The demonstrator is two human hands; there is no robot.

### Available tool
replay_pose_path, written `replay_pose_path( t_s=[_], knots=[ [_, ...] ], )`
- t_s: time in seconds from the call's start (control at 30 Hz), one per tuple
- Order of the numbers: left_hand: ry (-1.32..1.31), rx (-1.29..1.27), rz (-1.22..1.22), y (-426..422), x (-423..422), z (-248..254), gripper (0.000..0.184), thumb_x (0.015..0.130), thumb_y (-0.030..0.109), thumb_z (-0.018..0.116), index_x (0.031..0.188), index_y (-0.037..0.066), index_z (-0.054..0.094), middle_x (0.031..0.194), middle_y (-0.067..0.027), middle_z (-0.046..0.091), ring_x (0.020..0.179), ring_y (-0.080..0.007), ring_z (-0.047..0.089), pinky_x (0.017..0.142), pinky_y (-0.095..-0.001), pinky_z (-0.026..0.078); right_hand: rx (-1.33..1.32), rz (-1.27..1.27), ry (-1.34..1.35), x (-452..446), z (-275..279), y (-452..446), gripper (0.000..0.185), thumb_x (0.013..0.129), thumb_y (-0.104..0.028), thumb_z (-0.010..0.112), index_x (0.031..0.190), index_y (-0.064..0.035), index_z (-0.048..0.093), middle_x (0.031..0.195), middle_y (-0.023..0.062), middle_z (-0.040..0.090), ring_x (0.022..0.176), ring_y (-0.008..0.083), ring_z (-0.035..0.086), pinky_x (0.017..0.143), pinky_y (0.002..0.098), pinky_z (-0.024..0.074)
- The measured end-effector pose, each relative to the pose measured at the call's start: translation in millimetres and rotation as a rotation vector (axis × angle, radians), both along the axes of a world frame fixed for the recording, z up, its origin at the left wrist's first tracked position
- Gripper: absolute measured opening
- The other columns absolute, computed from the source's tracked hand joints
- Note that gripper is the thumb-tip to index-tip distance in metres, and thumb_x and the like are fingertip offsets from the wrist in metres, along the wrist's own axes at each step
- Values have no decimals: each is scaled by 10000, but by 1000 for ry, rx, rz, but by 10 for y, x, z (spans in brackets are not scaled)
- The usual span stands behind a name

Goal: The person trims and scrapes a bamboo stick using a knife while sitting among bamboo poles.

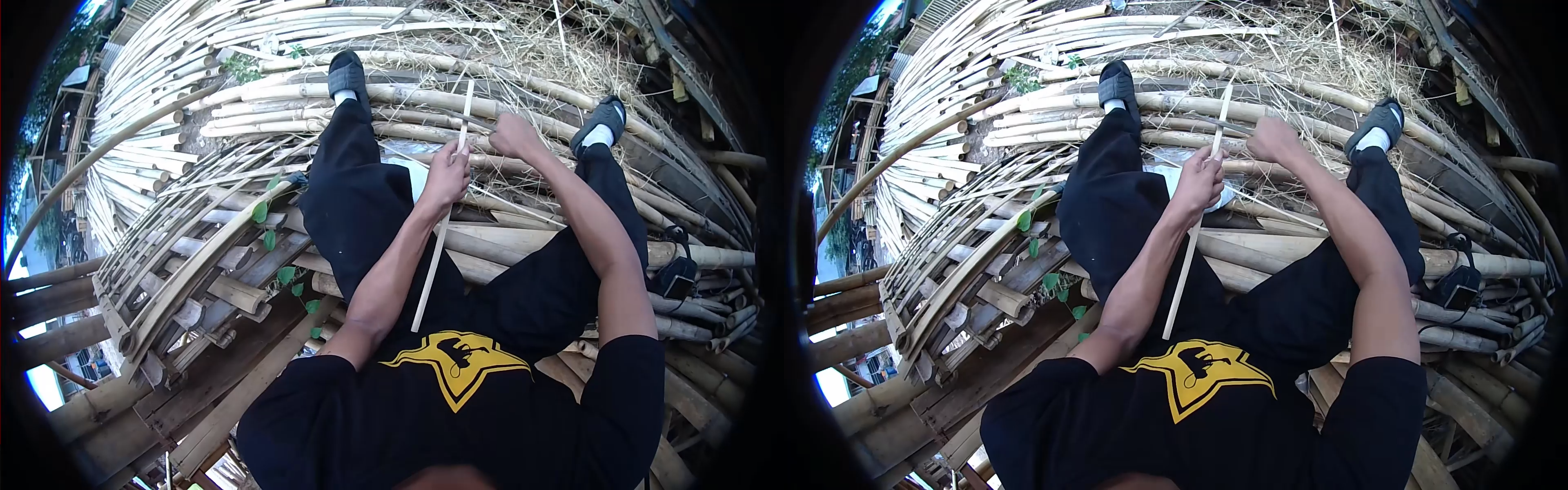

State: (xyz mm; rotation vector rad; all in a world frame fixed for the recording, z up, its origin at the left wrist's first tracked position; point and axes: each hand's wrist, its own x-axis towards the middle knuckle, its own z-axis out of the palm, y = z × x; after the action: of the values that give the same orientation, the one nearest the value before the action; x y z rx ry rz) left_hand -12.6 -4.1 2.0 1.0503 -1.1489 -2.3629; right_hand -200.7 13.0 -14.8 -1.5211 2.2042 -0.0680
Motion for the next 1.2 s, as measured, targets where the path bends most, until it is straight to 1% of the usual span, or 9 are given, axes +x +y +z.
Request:
replay_pose_path(
  t_s=[0.17,0.3,0.43,0.57,0.67,0.73,0.83,1.03,1.2],
  knots=[
    [80,80,-36,-25,54,-27,191,1001,249,405,1037,77,480,547,49,313,351,-34,243,299,-194,176,-73,-298,64,-582,-161,1,327,702,-190,533,814,98,638,865,333,611,866,440,620,793,480,497],
    [130,54,56,-112,3,4,338,1016,367,296,1054,77,466,562,6,364,337,-44,259,290,-189,202,-65,-192,59,-457,26,-32,328,718,-221,546,779,87,638,838,311,621,830,431,625,775,459,501],
    [211,24,161,-126,1,6,277,1010,348,342,1000,90,444,566,-8,389,320,-58,284,283,-193,217,-72,-230,-110,-62,179,-56,341,729,-236,541,793,87,628,827,322,602,808,436,613,743,467,475],
    [248,21,238,-175,-7,1,245,1004,327,375,975,93,442,577,-15,406,315,-68,299,279,-207,230,27,-290,-117,-100,-50,-77,407,730,-259,546,920,88,640,937,297,631,898,403,630,803,447,490],
    [229,28,268,-178,-9,-51,255,1003,325,382,977,81,451,565,-2,389,320,-67,294,285,-215,235,-7,-306,-107,-93,-4,-67,385,731,-261,543,889,74,645,912,283,636,874,403,631,793,451,492],
    [223,69,229,-181,0,-61,271,1003,325,383,977,67,465,545,13,356,325,-61,274,291,-213,226,-33,-289,-112,54,259,-69,341,738,-254,543,829,55,654,859,263,644,822,402,634,764,450,499],
    [211,80,194,-157,-3,-79,263,1003,317,385,967,73,478,529,32,324,321,-56,246,281,-214,199,-55,60,-71,181,360,-33,294,740,-222,555,727,56,650,784,252,643,745,402,638,726,445,512],
    [194,111,117,-89,-9,-5,241,1003,306,386,900,99,454,528,44,316,311,-55,235,268,-217,182,-149,23,52,119,216,-3,277,718,-210,563,700,59,624,711,280,609,719,414,624,689,463,506],
    [158,125,104,-92,-28,-110,239,1002,301,389,882,102,442,524,44,311,311,-56,231,269,-216,179,-46,-17,115,63,181,-66,259,675,-170,580,751,68,651,778,276,637,779,405,643,708,448,529]
  ],
)
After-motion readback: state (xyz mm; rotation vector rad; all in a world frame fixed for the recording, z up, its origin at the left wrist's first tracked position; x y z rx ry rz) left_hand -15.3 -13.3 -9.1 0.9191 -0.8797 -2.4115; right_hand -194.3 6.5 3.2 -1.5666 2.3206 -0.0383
